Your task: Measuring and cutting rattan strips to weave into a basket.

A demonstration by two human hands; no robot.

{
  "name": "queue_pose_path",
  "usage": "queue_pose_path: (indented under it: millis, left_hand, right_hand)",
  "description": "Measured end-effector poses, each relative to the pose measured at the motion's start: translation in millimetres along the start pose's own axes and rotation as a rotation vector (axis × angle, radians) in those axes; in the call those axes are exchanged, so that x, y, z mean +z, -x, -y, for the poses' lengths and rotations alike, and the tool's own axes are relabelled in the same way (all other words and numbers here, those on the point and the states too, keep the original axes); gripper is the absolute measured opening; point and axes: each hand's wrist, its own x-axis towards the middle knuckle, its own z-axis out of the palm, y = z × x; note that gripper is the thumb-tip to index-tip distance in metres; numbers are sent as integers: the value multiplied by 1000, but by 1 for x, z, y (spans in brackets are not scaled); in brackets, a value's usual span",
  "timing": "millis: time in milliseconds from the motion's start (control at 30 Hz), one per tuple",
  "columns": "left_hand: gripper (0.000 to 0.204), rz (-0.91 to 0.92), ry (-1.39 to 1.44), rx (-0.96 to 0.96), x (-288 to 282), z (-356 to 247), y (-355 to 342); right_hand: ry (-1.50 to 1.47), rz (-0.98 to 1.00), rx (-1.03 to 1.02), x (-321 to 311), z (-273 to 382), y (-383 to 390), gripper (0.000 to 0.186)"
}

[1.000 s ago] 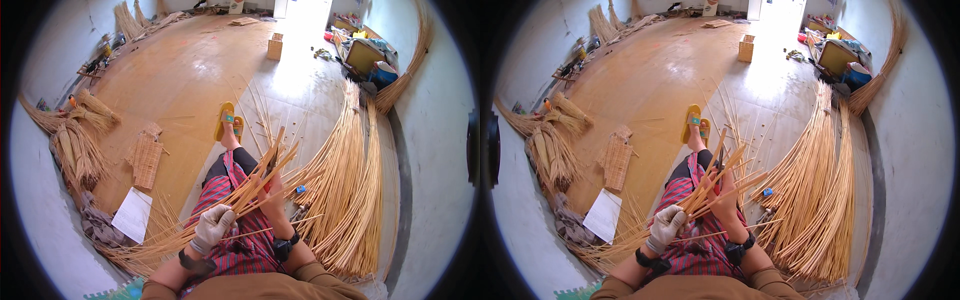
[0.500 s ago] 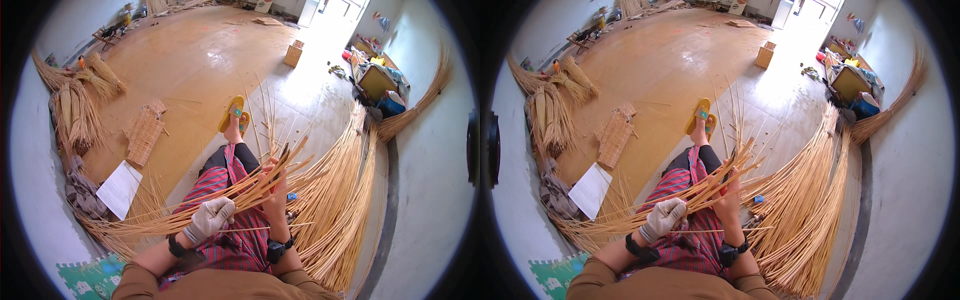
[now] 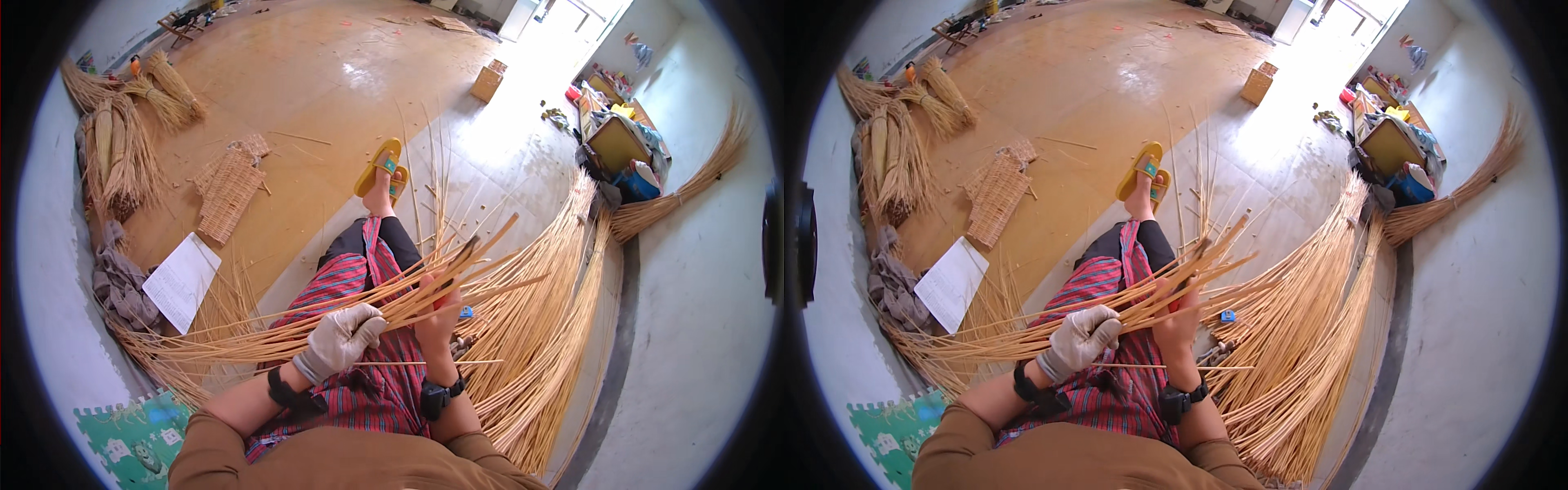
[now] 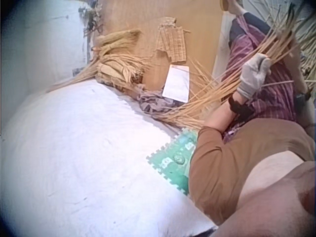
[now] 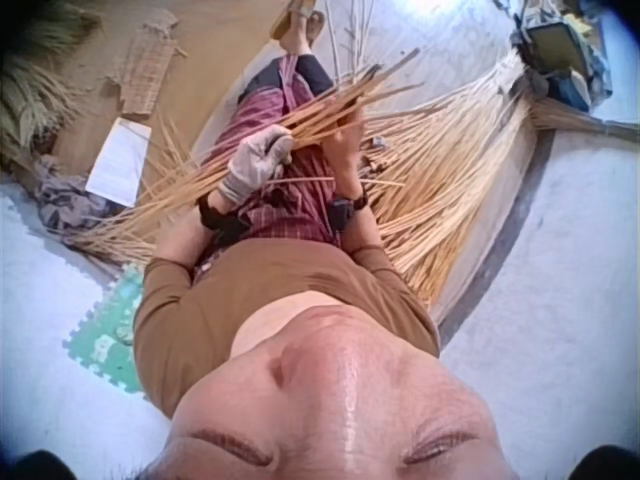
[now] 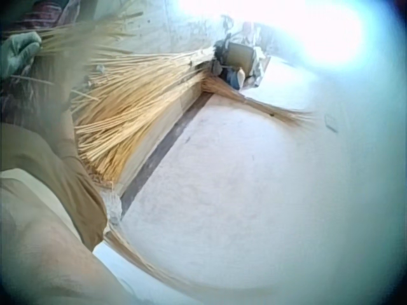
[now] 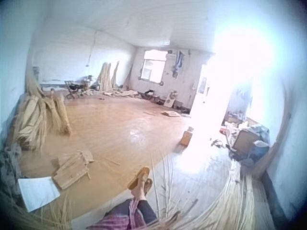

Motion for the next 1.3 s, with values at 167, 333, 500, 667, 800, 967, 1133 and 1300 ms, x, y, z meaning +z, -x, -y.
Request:
queue_pose_path:
  millis: [167,333,500,667,800,967,1133,1300]
  left_hand:
    - [28,93,85,-53,-4,1,1]
    - [28,119,139,-174,-6,-5,-1]
    - [29,151,166,-257,-7,-1,-4]
    - [22,137,271,-173,-2,15,-10]
    - [60,137,43,46,-5,17,-20]
    - [91,118,-704,320,-2,-3,-10]
    - [105,188,-861,394,-8,32,33]
    - [117,196,-1163,294,-2,35,14]
  right_hand:
    - [-318,-3,66,-23,22,-33,30]
    - [-273,50,-93,-37,26,-50,42]
    - [-236,21,-6,-40,29,-42,42]
    - [30,-104,-33,-43,1,-32,27]
    - [137,-93,226,-85,-14,-34,31]
    - [379,-391,205,-217,-40,-23,29]
    - [969,-352,627,-344,-167,65,60]
    - [1251,-349,706,-353,-234,152,86]
